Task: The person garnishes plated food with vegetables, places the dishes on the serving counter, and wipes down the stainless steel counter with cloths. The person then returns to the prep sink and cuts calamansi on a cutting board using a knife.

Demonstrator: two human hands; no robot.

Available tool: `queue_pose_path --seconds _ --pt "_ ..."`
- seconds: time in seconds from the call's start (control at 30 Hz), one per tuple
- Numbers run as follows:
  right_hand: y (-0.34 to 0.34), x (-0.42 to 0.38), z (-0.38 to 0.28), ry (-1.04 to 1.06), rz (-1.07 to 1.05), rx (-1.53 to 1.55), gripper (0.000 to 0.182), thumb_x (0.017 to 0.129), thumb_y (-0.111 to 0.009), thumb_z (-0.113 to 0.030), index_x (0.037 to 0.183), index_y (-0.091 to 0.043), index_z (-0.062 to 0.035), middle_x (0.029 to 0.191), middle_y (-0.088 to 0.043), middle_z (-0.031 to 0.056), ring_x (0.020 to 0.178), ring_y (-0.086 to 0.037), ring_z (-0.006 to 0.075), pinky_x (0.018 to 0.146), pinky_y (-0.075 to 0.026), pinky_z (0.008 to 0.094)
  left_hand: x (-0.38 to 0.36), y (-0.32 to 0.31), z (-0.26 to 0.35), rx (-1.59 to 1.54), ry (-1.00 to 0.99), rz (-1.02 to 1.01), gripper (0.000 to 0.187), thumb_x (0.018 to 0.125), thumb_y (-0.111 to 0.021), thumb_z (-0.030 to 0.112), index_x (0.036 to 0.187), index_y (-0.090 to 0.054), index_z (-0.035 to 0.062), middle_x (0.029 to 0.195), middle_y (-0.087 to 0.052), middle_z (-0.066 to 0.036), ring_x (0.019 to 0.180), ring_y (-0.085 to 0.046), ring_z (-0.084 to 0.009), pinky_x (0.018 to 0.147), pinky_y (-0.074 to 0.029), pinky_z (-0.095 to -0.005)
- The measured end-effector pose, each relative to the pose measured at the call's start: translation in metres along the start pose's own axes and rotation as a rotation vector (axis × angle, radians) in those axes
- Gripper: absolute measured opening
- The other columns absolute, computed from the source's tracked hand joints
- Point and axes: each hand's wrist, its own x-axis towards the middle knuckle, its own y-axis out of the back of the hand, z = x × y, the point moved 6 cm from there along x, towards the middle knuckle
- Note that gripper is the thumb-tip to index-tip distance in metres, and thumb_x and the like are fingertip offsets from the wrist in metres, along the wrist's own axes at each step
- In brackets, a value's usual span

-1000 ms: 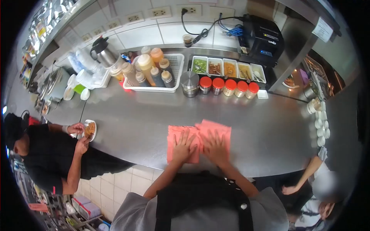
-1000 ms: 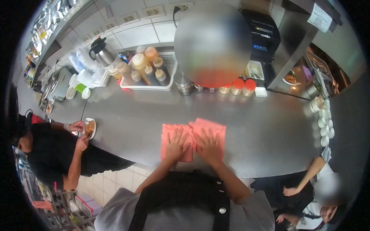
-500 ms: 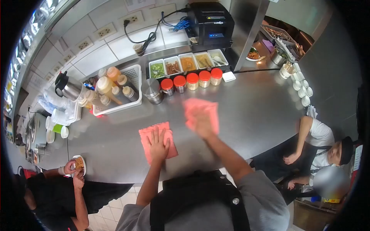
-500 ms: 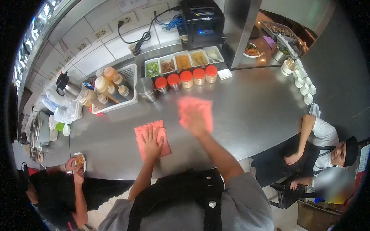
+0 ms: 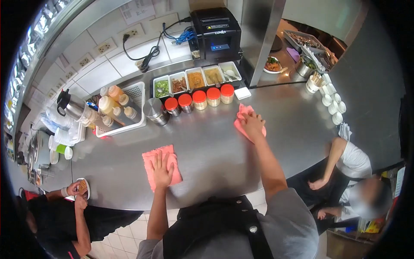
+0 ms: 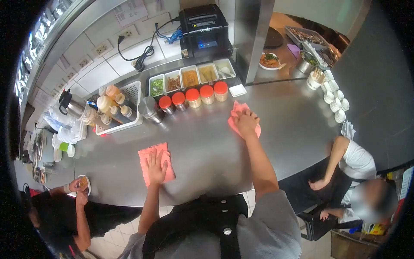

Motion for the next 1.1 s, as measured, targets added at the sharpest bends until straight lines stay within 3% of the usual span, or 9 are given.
queue_pose_path --seconds 0.1,0.27,0.4,0.5,0.63,0.8,0.87,0.97,1.1 --pt "0.013 0.019 -0.003 0.111 -0.042 -0.054 0.042 0.088 -0.063 -0.033 0.129 -0.059 -0.0246 0.128 -0.054 0.0094 0.116 -0.052 0.0348 0.096 -0.042 0.0538 0.0 0.005 0.002 -0.002 -0.004 0.016 0.053 0.095 -0.056 0.038 0.145 -0.048 0.0202 0.16 -0.029 -0.01 0.148 -0.024 -0.0328 0.119 -0.007 -0.0553" --pt "-0.014 0.087 0.012 -0.036 0.052 0.284 0.042 0.086 -0.067 -0.03 0.128 -0.062 -0.0276 0.129 -0.054 0.0126 0.121 -0.052 0.0347 0.099 -0.043 0.0522 -0.001 0.007 0.003 -0.014 0.008 0.067 0.052 0.093 -0.06 0.034 0.142 -0.052 0.0195 0.158 -0.034 -0.01 0.146 -0.029 -0.0323 0.119 -0.011 -0.0544" --pt "-0.022 0.095 0.015 -0.012 -0.007 0.192 0.033 0.085 -0.068 -0.028 0.118 -0.066 -0.0219 0.122 -0.058 0.0126 0.117 -0.057 0.0346 0.095 -0.049 0.0481 -0.002 0.007 0.001 -0.035 0.039 0.089 0.052 0.091 -0.061 0.036 0.14 -0.055 0.0202 0.156 -0.037 -0.008 0.145 -0.031 -0.0286 0.121 -0.011 -0.0505" --pt "-0.014 0.09 0.025 0.034 0.046 0.172 0.021 0.085 -0.066 -0.024 0.105 -0.067 -0.0165 0.11 -0.066 0.0134 0.104 -0.065 0.034 0.085 -0.053 0.0456 -0.004 0.004 -0.002 -0.046 0.057 0.118 0.051 0.09 -0.062 0.036 0.139 -0.056 0.02 0.155 -0.039 -0.007 0.145 -0.032 -0.0273 0.121 -0.013 -0.0492" --pt "0.016 0.065 0.09 -0.206 0.122 0.119 0.019 0.084 -0.068 -0.03 0.095 -0.069 -0.0148 0.091 -0.073 0.014 0.087 -0.071 0.0334 0.074 -0.055 0.0472 -0.005 0.005 -0.004 -0.044 0.074 0.126 0.051 0.09 -0.062 0.036 0.138 -0.056 0.02 0.155 -0.039 -0.007 0.145 -0.032 -0.0267 0.121 -0.014 -0.049" --pt "0.036 0.038 0.207 -0.491 0.206 -0.092 0.024 0.09 -0.063 -0.036 0.098 -0.071 -0.0145 0.093 -0.074 0.0134 0.087 -0.072 0.0325 0.074 -0.057 0.0462 -0.004 0.004 -0.006 -0.052 0.074 0.139 0.051 0.09 -0.063 0.037 0.137 -0.057 0.0197 0.154 -0.04 -0.007 0.143 -0.035 -0.027 0.12 -0.014 -0.0485" --pt "0.049 0.03 0.235 -0.494 0.287 -0.013 0.034 0.09 -0.059 -0.027 0.121 -0.065 -0.0143 0.094 -0.073 0.0165 0.087 -0.071 0.036 0.076 -0.056 0.0475 -0.004 0.003 -0.006 -0.049 0.084 0.135 0.051 0.089 -0.063 0.036 0.137 -0.057 0.0197 0.154 -0.041 -0.007 0.143 -0.036 -0.0271 0.12 -0.015 -0.0484" --pt "0.067 0.022 0.221 -0.5 0.217 0.082 0.042 0.09 -0.058 -0.024 0.131 -0.06 -0.0125 0.097 -0.072 0.0182 0.088 -0.07 0.0379 0.077 -0.055 0.0488 -0.004 0.004 -0.008 -0.04 0.084 0.137 0.051 0.089 -0.063 0.036 0.137 -0.058 0.0196 0.154 -0.041 -0.007 0.142 -0.037 -0.0274 0.12 -0.015 -0.0483" --pt "0.048 0.004 0.128 0.074 0.314 0.362 0.042 0.09 -0.058 -0.024 0.129 -0.062 -0.0097 0.11 -0.069 0.02 0.105 -0.065 0.0384 0.089 -0.051 0.048 -0.002 0.004 -0.006 -0.034 0.101 0.167 0.05 0.09 -0.063 0.036 0.137 -0.058 0.0195 0.153 -0.042 -0.007 0.142 -0.036 -0.0278 0.12 -0.015 -0.0482"
